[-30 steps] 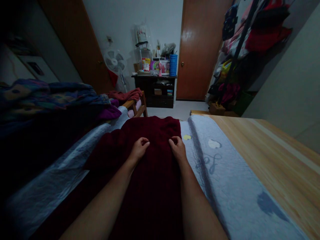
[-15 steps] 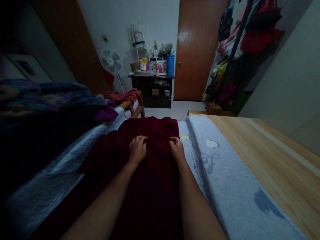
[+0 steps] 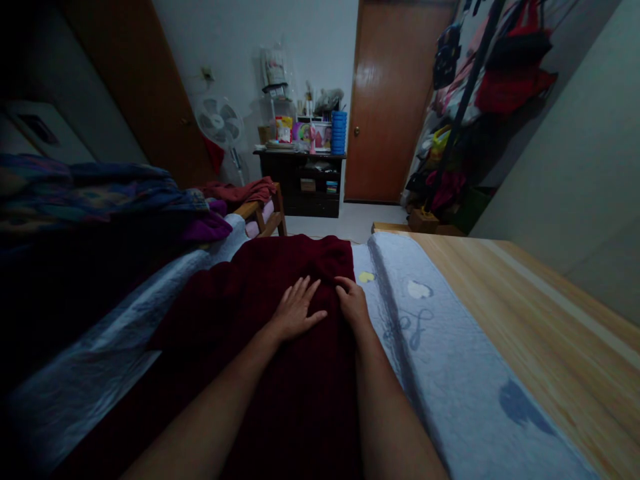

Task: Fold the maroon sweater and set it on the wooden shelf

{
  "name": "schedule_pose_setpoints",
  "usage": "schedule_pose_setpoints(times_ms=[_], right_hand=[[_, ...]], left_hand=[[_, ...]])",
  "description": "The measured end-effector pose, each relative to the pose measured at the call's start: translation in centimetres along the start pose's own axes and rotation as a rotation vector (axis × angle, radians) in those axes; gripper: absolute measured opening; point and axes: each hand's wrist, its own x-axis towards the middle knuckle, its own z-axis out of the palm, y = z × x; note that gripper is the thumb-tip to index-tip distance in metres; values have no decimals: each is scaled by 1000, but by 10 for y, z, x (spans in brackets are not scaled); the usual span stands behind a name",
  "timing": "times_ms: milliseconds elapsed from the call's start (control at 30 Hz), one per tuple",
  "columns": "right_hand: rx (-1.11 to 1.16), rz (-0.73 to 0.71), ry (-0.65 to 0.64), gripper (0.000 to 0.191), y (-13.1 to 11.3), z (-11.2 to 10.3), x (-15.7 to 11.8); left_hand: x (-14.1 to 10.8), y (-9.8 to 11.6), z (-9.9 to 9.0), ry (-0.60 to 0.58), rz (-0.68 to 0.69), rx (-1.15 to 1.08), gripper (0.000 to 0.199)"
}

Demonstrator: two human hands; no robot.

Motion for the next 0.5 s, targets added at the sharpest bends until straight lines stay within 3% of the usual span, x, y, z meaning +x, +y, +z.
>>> schedule_pose_setpoints(times_ms=[200,333,500], right_hand=[[-64,83,16,29,-10,1,10],[-213,145,-89,34,-26,6,35],[-339,28,-39,38,-31,20,74]], left_hand=[[0,1,5,30,-13,26,83],[0,1,8,53,-10,30,84],[0,3,6,49,-27,19,86]])
